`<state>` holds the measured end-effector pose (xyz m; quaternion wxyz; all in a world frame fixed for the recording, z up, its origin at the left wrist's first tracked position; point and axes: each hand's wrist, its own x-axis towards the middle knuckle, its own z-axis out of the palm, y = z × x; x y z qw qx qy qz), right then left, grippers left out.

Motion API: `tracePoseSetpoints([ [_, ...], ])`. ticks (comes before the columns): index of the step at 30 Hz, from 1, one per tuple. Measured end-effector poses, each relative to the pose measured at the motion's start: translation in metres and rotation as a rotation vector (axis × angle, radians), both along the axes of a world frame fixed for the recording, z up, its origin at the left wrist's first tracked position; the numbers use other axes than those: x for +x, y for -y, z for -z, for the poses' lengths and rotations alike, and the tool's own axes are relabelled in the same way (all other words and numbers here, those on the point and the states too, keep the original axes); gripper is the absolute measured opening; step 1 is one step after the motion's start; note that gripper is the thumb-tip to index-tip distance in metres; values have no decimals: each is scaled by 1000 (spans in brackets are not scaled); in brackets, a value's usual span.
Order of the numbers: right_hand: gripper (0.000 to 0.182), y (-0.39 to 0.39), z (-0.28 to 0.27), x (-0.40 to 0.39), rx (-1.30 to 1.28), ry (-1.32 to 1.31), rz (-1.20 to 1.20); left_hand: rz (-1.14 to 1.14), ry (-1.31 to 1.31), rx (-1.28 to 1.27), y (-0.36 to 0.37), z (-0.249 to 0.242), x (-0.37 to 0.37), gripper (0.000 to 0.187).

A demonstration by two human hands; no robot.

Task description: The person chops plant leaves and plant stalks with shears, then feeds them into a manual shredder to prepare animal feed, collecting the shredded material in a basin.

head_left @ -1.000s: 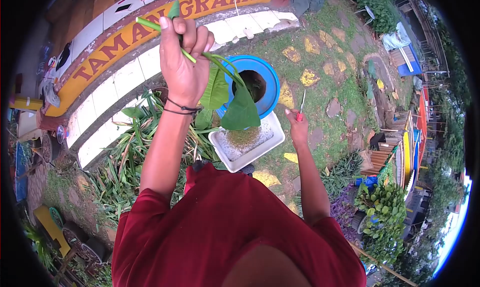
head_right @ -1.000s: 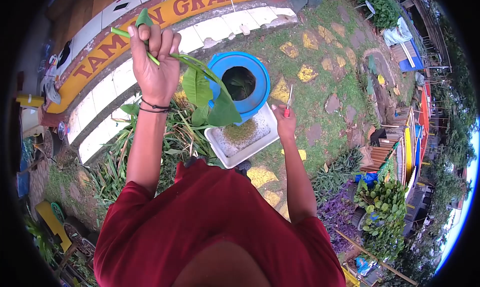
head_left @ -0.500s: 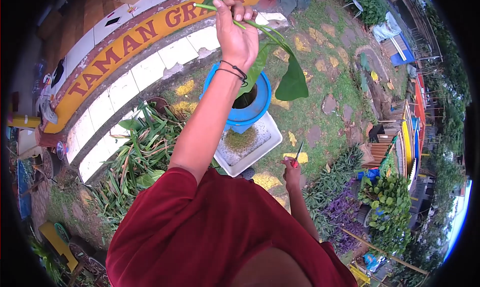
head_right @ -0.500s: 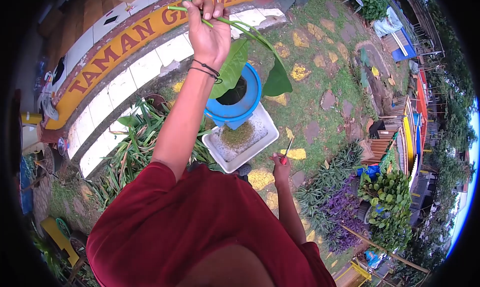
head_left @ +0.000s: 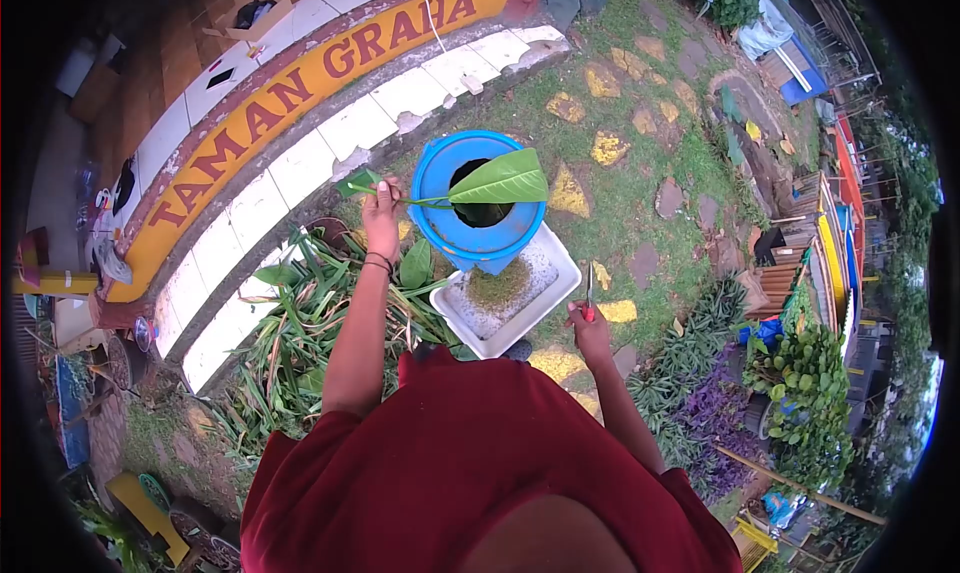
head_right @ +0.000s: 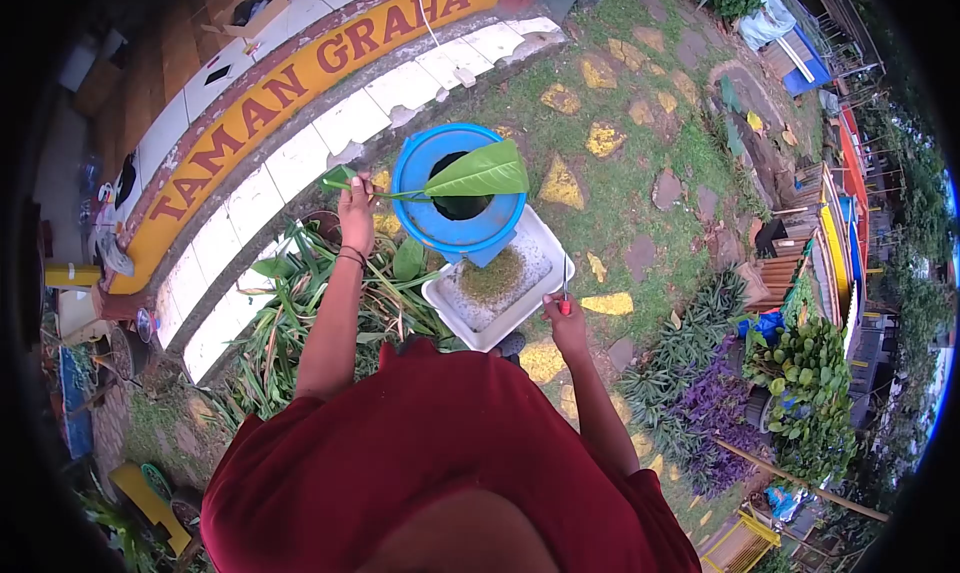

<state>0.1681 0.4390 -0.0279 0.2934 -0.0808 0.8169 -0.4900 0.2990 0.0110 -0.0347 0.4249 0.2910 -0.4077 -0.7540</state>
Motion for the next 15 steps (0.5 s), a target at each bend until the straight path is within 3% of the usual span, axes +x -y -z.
tracePoseSetpoints([
  [3,24,1,-5,2,2,-10,-24,78,208,-140,-2,-19,19,31],
  [5,25,3,-9,3,23,-31,-58,202,660,-541,-2,-56,24,30],
  [9,26,-2,-4,7,6,-17,-49,184,698,-890,-2,-95,8,19],
  [10,26,-4,2,8,-8,-25,-45,226,599,-881,-7,-99,-2,20],
  [13,25,-13,8,21,1,-14,-25,362,372,-772,-26,-70,-37,21],
  [15,24,-18,11,26,21,-10,-12,433,402,-721,-34,-27,-65,20],
])
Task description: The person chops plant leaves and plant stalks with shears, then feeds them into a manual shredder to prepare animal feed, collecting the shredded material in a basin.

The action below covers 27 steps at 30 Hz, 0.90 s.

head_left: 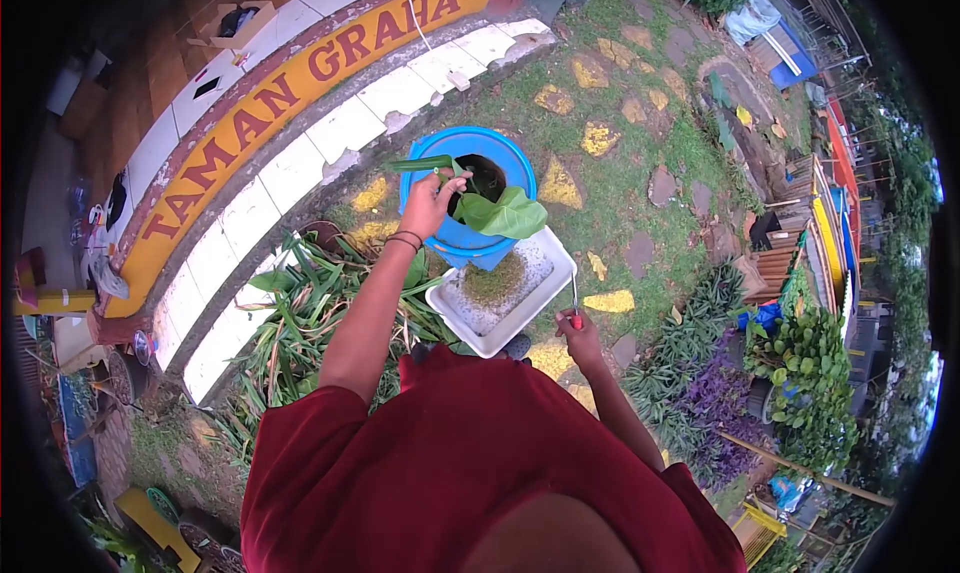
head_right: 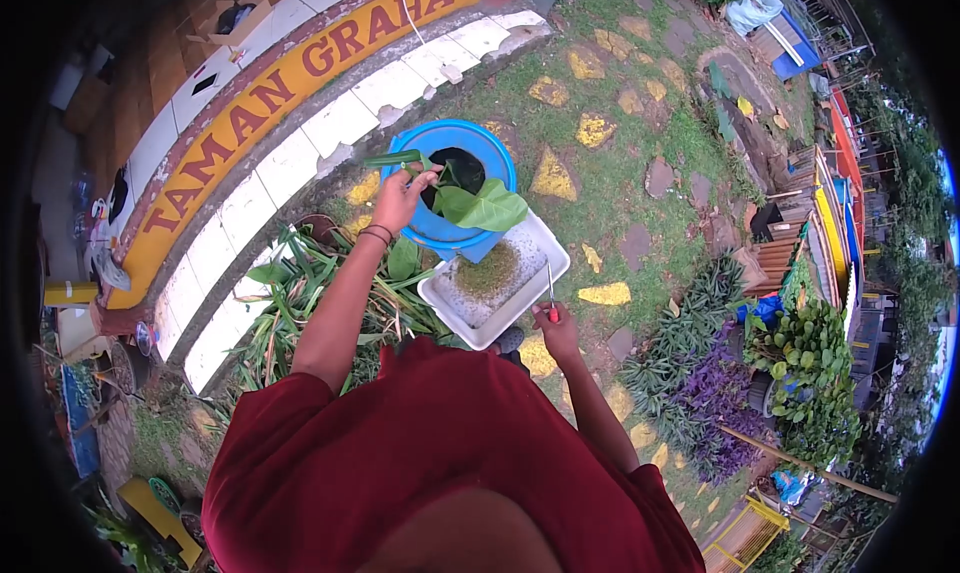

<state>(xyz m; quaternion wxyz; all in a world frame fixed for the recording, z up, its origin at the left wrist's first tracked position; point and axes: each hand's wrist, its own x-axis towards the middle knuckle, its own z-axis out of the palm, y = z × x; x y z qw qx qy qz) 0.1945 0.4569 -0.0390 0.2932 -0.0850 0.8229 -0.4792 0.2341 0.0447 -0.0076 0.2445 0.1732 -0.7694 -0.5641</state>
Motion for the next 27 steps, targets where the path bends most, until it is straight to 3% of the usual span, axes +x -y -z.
tracePoseSetpoints([
  [2,24,-13,11,7,-25,4,19,38,60,58,-3,31,-16,19],
  [4,25,-19,2,12,9,35,31,154,210,-96,-5,53,-25,18],
  [6,26,-29,-4,18,64,47,76,179,200,-149,9,91,-36,18],
  [8,27,-45,2,19,78,34,79,333,413,-500,21,101,-50,19],
  [9,27,-50,1,23,93,60,110,397,512,-647,26,84,-57,22],
  [10,27,-57,0,27,109,86,142,421,515,-850,39,98,-70,22],
  [12,27,-69,2,26,115,95,149,437,551,-984,47,63,-85,22],
  [15,27,-76,6,26,115,123,158,505,554,-1109,62,58,-99,18],
  [18,27,-68,1,18,147,143,172,464,639,-926,41,63,-89,17],
  [20,28,-64,-1,11,187,153,160,605,816,-604,27,83,-87,28],
  [23,29,-53,-15,3,150,140,141,675,804,-620,13,102,-78,42],
  [25,31,-53,-14,0,131,148,137,442,624,-641,11,105,-74,53],
  [27,31,-54,-11,-6,133,140,133,419,649,-616,27,81,-82,52],
])
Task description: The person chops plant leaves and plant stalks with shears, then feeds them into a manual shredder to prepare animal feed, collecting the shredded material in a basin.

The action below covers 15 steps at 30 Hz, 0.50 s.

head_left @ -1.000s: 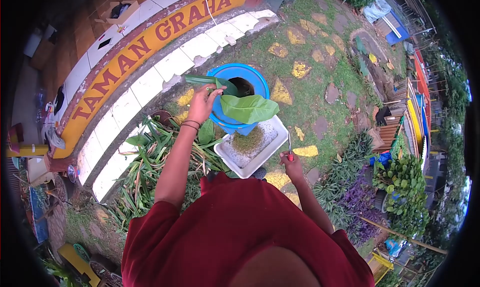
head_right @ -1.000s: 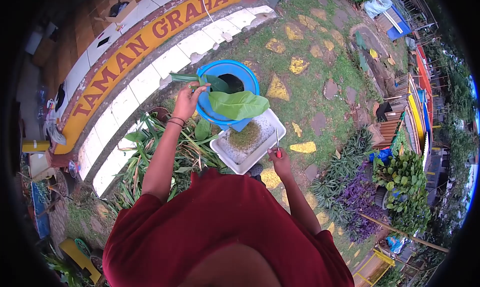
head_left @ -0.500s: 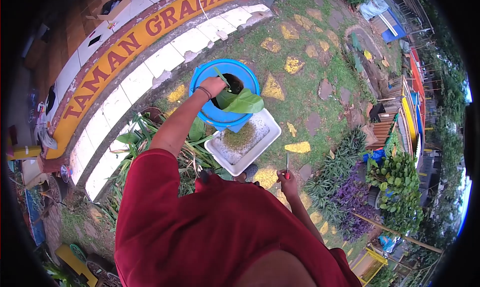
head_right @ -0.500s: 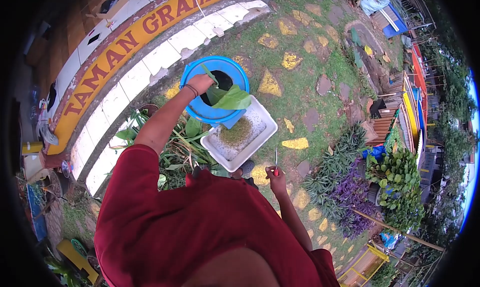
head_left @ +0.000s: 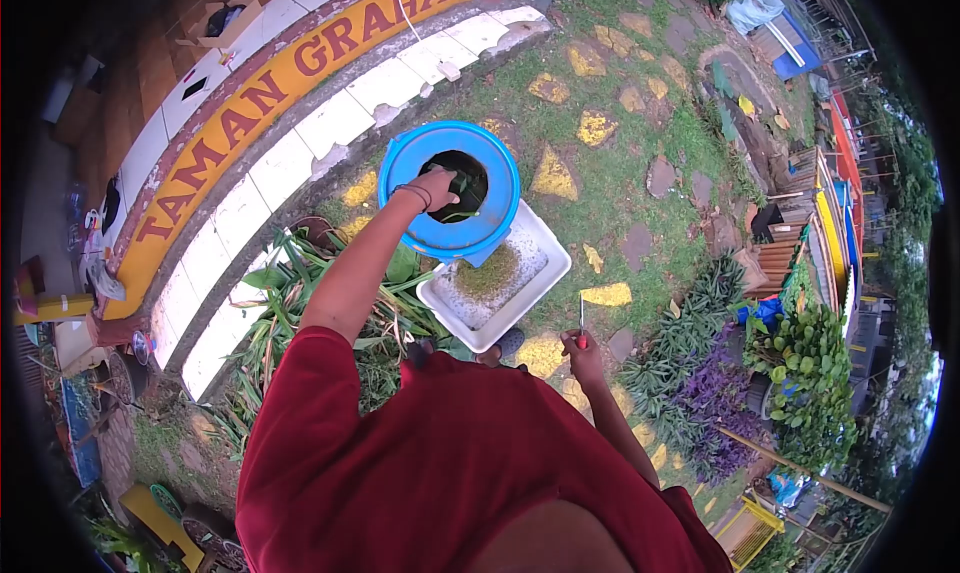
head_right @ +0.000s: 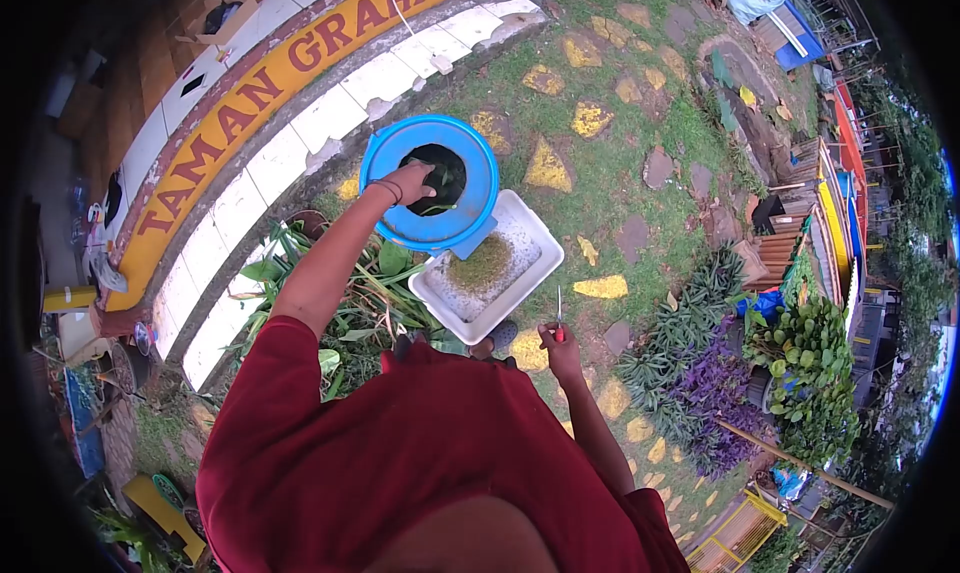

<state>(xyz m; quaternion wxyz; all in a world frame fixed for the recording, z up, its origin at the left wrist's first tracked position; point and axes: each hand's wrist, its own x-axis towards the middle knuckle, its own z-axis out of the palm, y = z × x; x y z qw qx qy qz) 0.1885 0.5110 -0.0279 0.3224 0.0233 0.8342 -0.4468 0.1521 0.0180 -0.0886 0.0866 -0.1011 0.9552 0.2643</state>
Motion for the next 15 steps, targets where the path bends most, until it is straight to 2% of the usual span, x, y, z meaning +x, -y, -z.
tracePoseSetpoints([
  [2,31,3,-3,-3,30,27,7,-39,24,11,22,-35,-3,51],
  [4,32,0,3,-5,67,38,6,-103,-139,172,48,-57,-1,44],
  [7,33,-6,18,-6,29,13,-50,-205,-151,150,54,-74,17,37],
  [12,29,-2,37,-2,-6,-11,-87,-92,-87,219,14,-34,38,42],
  [15,30,2,35,-3,-10,4,-95,-57,-1,105,-20,-18,31,49],
])
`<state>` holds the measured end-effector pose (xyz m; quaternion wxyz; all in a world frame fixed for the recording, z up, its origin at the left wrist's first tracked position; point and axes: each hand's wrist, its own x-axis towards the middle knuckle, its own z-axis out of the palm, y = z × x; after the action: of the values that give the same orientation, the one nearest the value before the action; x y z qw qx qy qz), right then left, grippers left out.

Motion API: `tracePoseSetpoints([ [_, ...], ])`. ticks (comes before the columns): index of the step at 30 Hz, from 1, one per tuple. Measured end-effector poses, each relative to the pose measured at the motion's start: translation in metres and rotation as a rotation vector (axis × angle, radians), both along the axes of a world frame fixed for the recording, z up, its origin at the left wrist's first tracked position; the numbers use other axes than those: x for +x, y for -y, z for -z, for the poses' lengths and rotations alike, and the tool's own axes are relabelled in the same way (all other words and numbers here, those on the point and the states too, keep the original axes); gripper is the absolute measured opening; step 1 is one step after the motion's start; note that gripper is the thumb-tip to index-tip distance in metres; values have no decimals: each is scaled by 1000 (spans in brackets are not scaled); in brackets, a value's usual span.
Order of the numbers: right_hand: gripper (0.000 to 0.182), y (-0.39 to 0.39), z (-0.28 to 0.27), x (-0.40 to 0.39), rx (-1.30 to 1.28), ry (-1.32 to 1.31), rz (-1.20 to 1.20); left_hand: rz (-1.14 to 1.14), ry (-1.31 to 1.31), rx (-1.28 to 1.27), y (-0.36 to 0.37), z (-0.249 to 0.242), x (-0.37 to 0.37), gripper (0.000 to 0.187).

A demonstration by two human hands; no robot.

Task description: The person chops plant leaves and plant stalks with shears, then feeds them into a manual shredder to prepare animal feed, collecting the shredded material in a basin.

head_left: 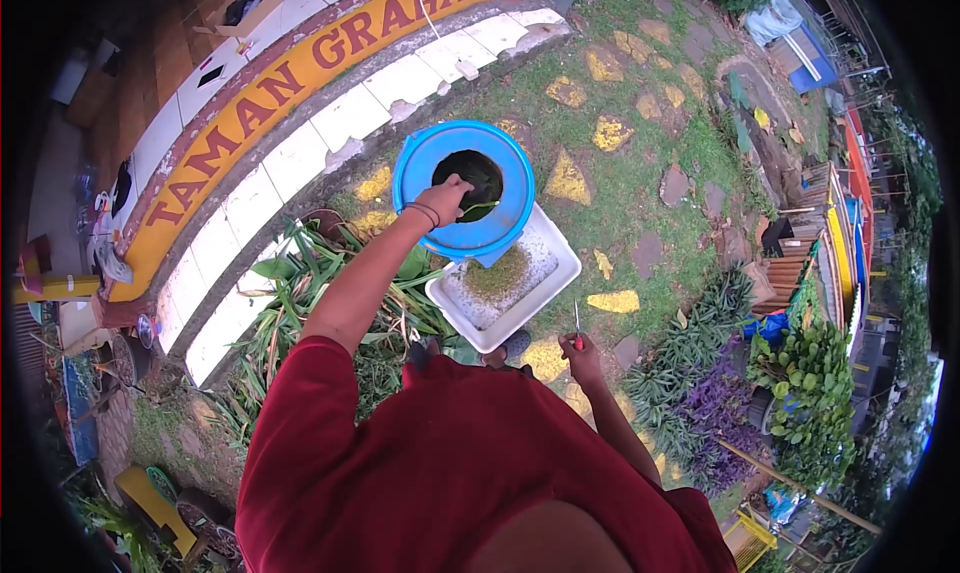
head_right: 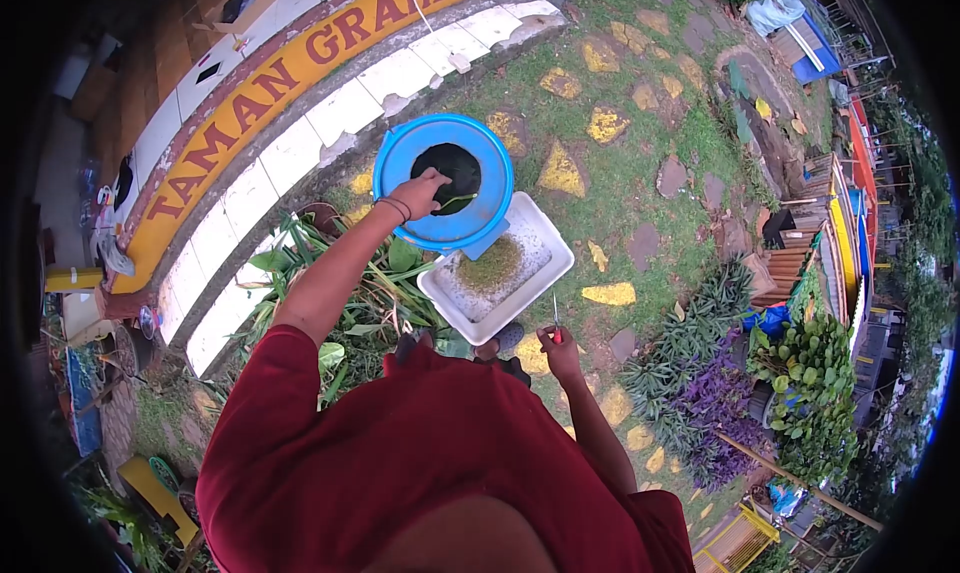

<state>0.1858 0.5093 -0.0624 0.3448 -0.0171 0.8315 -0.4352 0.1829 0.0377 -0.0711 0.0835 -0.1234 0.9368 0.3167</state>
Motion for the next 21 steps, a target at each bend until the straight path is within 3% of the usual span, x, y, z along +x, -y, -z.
tracePoseSetpoints([
  [3,30,0,-2,-2,38,-19,-18,166,63,-163,-21,21,-17,47],
  [8,29,-14,-2,5,21,-50,24,173,13,-220,-32,54,-50,34],
  [10,29,-22,-11,10,106,24,56,214,17,-187,-30,40,-56,27],
  [12,29,-38,2,16,78,2,79,13,-59,-7,-10,12,-57,19],
  [14,30,-54,13,20,101,55,107,-126,-386,134,8,-17,-56,16],
  [16,32,-65,28,22,66,38,100,-161,-492,273,13,-21,-53,13],
  [18,31,-69,36,17,109,127,103,-205,-606,405,16,-11,-52,11],
  [21,31,-65,47,5,81,119,63,-81,-402,258,3,43,-47,12],
])
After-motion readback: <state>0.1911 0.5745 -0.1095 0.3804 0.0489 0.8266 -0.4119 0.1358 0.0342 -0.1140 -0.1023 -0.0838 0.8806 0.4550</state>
